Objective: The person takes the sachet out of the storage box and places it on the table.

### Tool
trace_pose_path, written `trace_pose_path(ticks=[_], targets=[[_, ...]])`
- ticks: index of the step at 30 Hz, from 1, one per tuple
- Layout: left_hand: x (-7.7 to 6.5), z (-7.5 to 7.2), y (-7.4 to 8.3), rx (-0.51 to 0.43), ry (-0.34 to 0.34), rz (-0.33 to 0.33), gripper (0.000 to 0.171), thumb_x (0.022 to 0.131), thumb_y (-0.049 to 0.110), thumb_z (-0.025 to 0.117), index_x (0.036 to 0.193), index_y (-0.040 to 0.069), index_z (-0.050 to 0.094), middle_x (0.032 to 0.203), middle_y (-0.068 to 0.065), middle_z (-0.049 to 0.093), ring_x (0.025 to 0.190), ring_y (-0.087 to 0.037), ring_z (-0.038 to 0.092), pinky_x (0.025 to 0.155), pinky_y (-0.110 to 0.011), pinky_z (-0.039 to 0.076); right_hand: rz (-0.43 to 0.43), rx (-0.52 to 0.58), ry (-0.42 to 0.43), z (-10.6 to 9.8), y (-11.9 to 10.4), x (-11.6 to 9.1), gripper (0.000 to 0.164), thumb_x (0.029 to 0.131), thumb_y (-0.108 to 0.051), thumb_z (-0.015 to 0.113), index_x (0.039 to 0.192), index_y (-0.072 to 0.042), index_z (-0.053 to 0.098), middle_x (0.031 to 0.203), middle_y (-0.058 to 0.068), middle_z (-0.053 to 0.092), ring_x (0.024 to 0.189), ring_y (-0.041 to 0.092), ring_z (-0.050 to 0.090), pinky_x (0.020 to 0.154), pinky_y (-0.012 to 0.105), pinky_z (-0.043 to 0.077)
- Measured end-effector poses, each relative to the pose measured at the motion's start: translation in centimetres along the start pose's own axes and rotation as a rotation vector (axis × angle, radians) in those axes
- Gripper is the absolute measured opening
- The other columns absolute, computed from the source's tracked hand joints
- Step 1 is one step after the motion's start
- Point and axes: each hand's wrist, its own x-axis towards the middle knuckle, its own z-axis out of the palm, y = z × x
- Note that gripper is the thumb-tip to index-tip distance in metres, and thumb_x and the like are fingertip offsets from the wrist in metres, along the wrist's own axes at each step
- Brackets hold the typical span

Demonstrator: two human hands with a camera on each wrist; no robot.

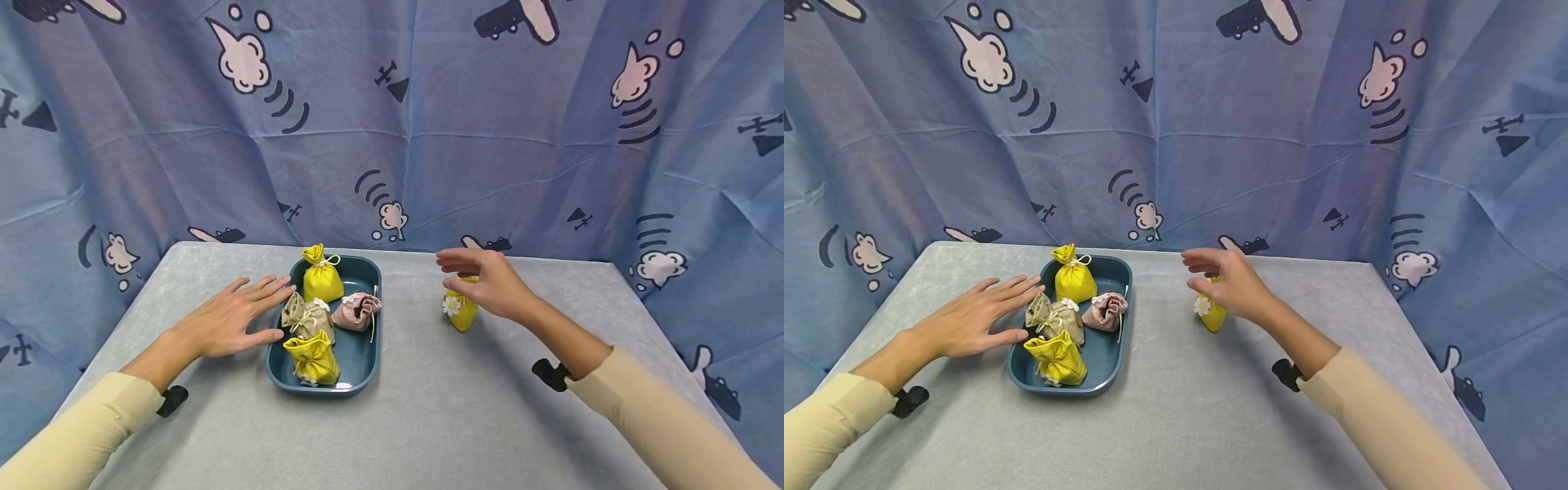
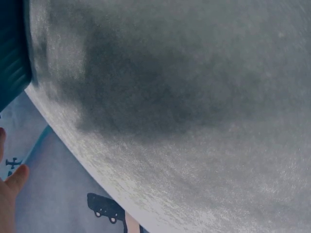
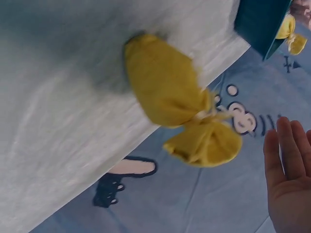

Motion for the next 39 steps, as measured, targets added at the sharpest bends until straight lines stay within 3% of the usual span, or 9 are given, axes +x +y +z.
trace_pose_path(ticks=[14,29,39], targets=[[0.0,0.0,-0.1,0.008,0.004,0.001,0.078,0.096,0.061,0.051,0.158,0.019,0.031,0.164,-0.003,0.025,0.149,-0.031,0.025,0.116,-0.063,0.016,-0.118,0.047,-0.092,2.5,-3.4,1.1,0.048,0.086,-0.004,0.077,0.132,-0.001,0.062,0.128,0.011,0.066,0.114,0.023,0.065,0.097,0.033,0.052],[0.0,-0.1,0.0,0.011,-0.008,-0.003,0.078,0.096,0.061,0.051,0.159,0.02,0.029,0.164,-0.004,0.025,0.149,-0.031,0.025,0.116,-0.064,0.016,-0.164,0.038,-0.227,5.9,-6.7,2.2,0.051,0.087,-0.011,0.077,0.136,-0.005,0.06,0.133,0.008,0.064,0.117,0.02,0.064,0.098,0.029,0.051],[0.0,0.0,-0.1,0.002,0.001,0.007,0.078,0.097,0.06,0.051,0.158,0.017,0.031,0.163,-0.004,0.026,0.149,-0.031,0.025,0.115,-0.064,0.017,-0.163,0.096,-0.34,8.1,-8.1,3.2,0.053,0.089,-0.012,0.076,0.139,-0.006,0.058,0.137,0.007,0.062,0.12,0.02,0.062,0.098,0.038,0.052]])
